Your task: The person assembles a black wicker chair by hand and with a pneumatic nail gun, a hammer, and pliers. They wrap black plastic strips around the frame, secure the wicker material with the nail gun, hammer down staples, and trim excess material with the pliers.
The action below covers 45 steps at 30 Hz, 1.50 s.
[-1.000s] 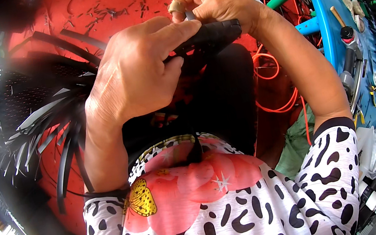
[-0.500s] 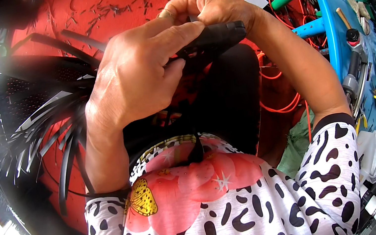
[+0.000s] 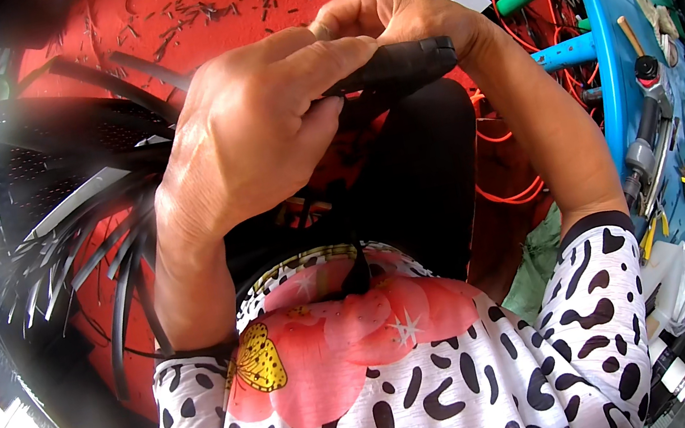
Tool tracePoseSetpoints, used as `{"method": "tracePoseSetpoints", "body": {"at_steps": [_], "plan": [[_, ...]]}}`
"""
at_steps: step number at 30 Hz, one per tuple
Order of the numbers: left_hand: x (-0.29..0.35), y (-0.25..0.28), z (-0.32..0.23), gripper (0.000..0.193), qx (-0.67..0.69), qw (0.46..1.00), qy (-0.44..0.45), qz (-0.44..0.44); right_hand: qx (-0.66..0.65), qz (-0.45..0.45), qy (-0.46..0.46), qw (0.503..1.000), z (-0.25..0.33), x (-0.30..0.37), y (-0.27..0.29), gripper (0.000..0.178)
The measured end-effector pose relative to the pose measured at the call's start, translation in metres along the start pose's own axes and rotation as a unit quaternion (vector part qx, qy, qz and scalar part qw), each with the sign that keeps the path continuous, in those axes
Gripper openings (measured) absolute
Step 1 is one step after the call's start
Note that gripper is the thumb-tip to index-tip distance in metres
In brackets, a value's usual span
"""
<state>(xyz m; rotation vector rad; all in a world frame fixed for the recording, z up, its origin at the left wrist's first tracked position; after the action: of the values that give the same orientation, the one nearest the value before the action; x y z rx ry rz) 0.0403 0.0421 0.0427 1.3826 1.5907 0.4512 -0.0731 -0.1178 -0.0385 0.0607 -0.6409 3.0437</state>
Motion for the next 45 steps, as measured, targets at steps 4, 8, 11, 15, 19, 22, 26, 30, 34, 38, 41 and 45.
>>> {"method": "tracePoseSetpoints", "body": {"at_steps": [4, 8, 11, 15, 19, 22, 26, 30, 34, 38, 41, 45], "plan": [[0.001, -0.003, 0.003, 0.043, 0.022, 0.999, -0.012, -0.027, -0.047, -0.017, 0.052, 0.997, -0.001, -0.001, -0.007, 0.050], [0.002, -0.001, 0.004, 0.044, 0.043, 0.999, 0.015, -0.011, -0.035, -0.002, 0.053, 0.998, 0.008, 0.013, -0.008, 0.046], [0.002, -0.003, 0.005, 0.043, 0.039, 0.999, 0.020, -0.017, 0.135, -0.227, 0.202, 0.943, 0.020, 0.035, -0.001, 0.040], [-0.001, -0.008, 0.011, 0.039, 0.031, 0.999, 0.002, -0.031, 0.302, -0.329, 0.349, 0.824, 0.022, 0.049, -0.054, 0.029], [-0.002, -0.005, 0.017, 0.033, 0.059, 0.997, 0.019, -0.044, 0.565, -0.368, 0.345, 0.653, 0.018, 0.035, -0.089, 0.030], [-0.004, -0.003, 0.014, 0.033, 0.061, 0.997, 0.054, 0.000, 0.587, -0.383, 0.328, 0.633, 0.012, 0.038, -0.087, 0.023], [-0.001, -0.008, 0.018, 0.032, 0.052, 0.997, 0.005, -0.059, 0.550, -0.401, 0.381, 0.626, 0.016, 0.039, -0.098, 0.018], [-0.003, -0.006, 0.013, 0.035, 0.050, 0.997, 0.050, -0.016, 0.303, -0.414, 0.442, 0.736, 0.013, 0.038, -0.102, 0.010], [0.001, -0.008, 0.015, 0.031, 0.031, 0.998, 0.033, -0.035, 0.281, -0.444, 0.372, 0.766, 0.016, 0.038, -0.109, 0.009], [0.001, -0.014, 0.017, 0.021, -0.022, 0.999, 0.044, -0.024, 0.160, -0.406, 0.380, 0.816, 0.017, 0.035, -0.109, 0.013], [0.004, -0.015, 0.015, 0.019, -0.045, 0.998, 0.032, -0.040, 0.146, -0.405, 0.379, 0.819, 0.019, 0.038, -0.110, 0.014], [0.009, -0.018, 0.010, 0.023, -0.058, 0.996, 0.022, -0.062, 0.152, -0.405, 0.353, 0.829, 0.027, 0.040, -0.109, 0.011]]}}
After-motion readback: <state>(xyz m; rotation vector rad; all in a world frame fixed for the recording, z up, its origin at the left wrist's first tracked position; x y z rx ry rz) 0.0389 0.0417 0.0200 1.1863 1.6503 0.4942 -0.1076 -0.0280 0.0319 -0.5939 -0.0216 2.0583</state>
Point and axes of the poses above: each hand's wrist, its own x-axis away from the middle knuckle, its own y-axis out of the back of the hand, z = x × y, the point moved 1 cm from there along -x, towards the middle knuckle, and after that the axes turned 8 degrees about -z, right-handed, at the moved point
